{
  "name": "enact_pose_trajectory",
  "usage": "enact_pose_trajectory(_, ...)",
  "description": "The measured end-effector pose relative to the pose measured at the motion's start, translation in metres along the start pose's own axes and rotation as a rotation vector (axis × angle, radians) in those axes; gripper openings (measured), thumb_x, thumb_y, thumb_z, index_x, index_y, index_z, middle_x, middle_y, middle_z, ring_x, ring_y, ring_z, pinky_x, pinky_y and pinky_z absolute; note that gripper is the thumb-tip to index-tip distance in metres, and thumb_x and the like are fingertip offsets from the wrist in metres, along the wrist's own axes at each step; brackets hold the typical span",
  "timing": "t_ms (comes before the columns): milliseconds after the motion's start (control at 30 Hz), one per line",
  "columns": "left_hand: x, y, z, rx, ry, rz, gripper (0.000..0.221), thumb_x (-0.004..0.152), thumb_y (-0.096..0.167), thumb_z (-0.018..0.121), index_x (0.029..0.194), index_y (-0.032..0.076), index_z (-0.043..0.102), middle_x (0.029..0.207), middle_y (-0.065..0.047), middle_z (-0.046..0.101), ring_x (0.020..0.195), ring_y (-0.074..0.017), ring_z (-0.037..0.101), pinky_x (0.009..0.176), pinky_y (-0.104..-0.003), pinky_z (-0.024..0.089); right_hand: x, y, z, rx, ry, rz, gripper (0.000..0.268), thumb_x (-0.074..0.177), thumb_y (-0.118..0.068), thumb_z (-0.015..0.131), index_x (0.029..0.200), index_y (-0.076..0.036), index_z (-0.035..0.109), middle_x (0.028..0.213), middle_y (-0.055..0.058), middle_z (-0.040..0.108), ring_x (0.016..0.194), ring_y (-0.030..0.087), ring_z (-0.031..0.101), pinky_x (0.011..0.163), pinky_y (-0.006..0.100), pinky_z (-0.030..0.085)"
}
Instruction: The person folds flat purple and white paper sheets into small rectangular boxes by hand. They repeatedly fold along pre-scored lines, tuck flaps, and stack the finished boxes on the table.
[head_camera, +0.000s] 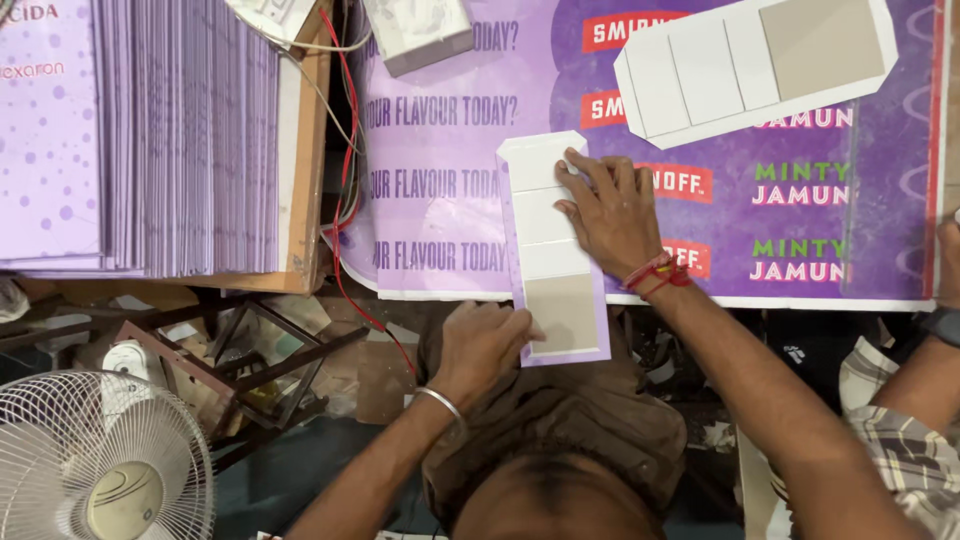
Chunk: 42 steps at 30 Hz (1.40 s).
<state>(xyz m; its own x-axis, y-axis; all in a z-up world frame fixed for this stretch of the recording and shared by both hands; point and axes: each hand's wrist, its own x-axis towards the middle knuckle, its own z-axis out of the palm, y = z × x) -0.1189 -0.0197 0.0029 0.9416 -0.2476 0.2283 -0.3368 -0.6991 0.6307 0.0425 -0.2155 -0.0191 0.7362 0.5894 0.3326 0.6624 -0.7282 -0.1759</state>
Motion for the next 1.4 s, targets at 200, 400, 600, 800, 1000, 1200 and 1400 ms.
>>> enact_pose_trajectory(200, 0.061, -0.012, -0.012, -0.081, 0.259, -0.365, 0.026, 0.089, 0.021, 0.082, 0.099, 0.009, 0.062, 0.075, -0.009, 0.064, 0.063, -0.0273, 0.064, 0.054, -0.042, 0.049, 0.0, -0.003, -0.009, 0.095, 0.009, 0.019, 0.043, 0.097, -0.029, 0.071, 0.135, -0.009, 0.065, 0.143, 0.004, 0.06, 0.115, 0.028, 0.053, 0.093, 0.044, 0.041)
enact_pose_trajectory(400, 0.12, -0.016, -0.057, -0.168, 0.262, -0.347, 0.058, 0.079, 0.01, 0.084, 0.13, 0.014, 0.057, 0.111, -0.012, 0.071, 0.083, -0.0289, 0.075, 0.071, -0.04, 0.056, 0.0, 0.0, -0.01, 0.212, 0.026, 0.098, 0.062, 0.093, -0.036, 0.077, 0.139, -0.004, 0.052, 0.135, 0.011, 0.061, 0.114, 0.032, 0.053, 0.093, 0.046, 0.041)
enact_pose_trajectory(600, 0.135, -0.046, -0.039, 0.037, 0.151, -0.256, 0.087, 0.07, 0.003, 0.088, 0.145, 0.018, 0.046, 0.102, -0.011, 0.073, 0.094, -0.0322, 0.069, 0.078, -0.045, 0.054, 0.013, 0.017, -0.008, 0.3, 0.013, 0.078, 0.109, 0.077, -0.043, 0.091, 0.157, -0.003, 0.029, 0.131, 0.015, 0.06, 0.113, 0.036, 0.062, 0.095, 0.048, 0.05)
enact_pose_trajectory(800, 0.136, -0.064, -0.025, 0.114, 0.057, -0.254, 0.107, 0.069, 0.005, 0.09, 0.158, 0.022, 0.032, 0.097, -0.009, 0.074, 0.088, -0.0317, 0.068, 0.074, -0.046, 0.054, 0.023, 0.031, -0.015, 0.346, -0.096, 0.106, 0.129, 0.065, -0.045, 0.098, 0.159, -0.003, 0.02, 0.13, 0.016, 0.062, 0.098, 0.03, 0.067, 0.081, 0.041, 0.057)
enact_pose_trajectory(1000, 0.14, -0.063, -0.024, 0.157, 0.038, -0.277, 0.109, 0.068, 0.008, 0.091, 0.158, 0.023, 0.031, 0.093, -0.008, 0.073, 0.086, -0.0307, 0.068, 0.073, -0.046, 0.054, 0.023, 0.035, -0.019, 0.413, -0.191, 0.25, 0.129, 0.067, -0.042, 0.096, 0.161, -0.005, 0.016, 0.128, 0.014, 0.066, 0.09, 0.029, 0.068, 0.081, 0.041, 0.057)
enact_pose_trajectory(1200, 0.14, -0.062, -0.027, 0.182, 0.023, -0.25, 0.107, 0.068, 0.005, 0.09, 0.157, 0.021, 0.033, 0.087, -0.008, 0.071, 0.085, -0.0309, 0.067, 0.073, -0.046, 0.054, 0.03, 0.036, -0.021, 0.306, -0.223, 0.151, 0.128, 0.068, -0.046, 0.095, 0.162, -0.009, 0.016, 0.124, 0.018, 0.068, 0.104, 0.036, 0.069, 0.087, 0.044, 0.057)
enact_pose_trajectory(1400, 0.148, -0.068, -0.026, 0.21, -0.021, -0.231, 0.097, 0.067, 0.001, 0.088, 0.151, 0.018, 0.041, 0.096, -0.009, 0.07, 0.09, -0.0322, 0.066, 0.075, -0.046, 0.054, 0.054, 0.039, -0.022, 0.153, -0.425, 0.182, 0.124, 0.063, -0.055, 0.094, 0.159, -0.015, 0.026, 0.124, 0.012, 0.068, 0.108, 0.031, 0.069, 0.082, 0.043, 0.058)
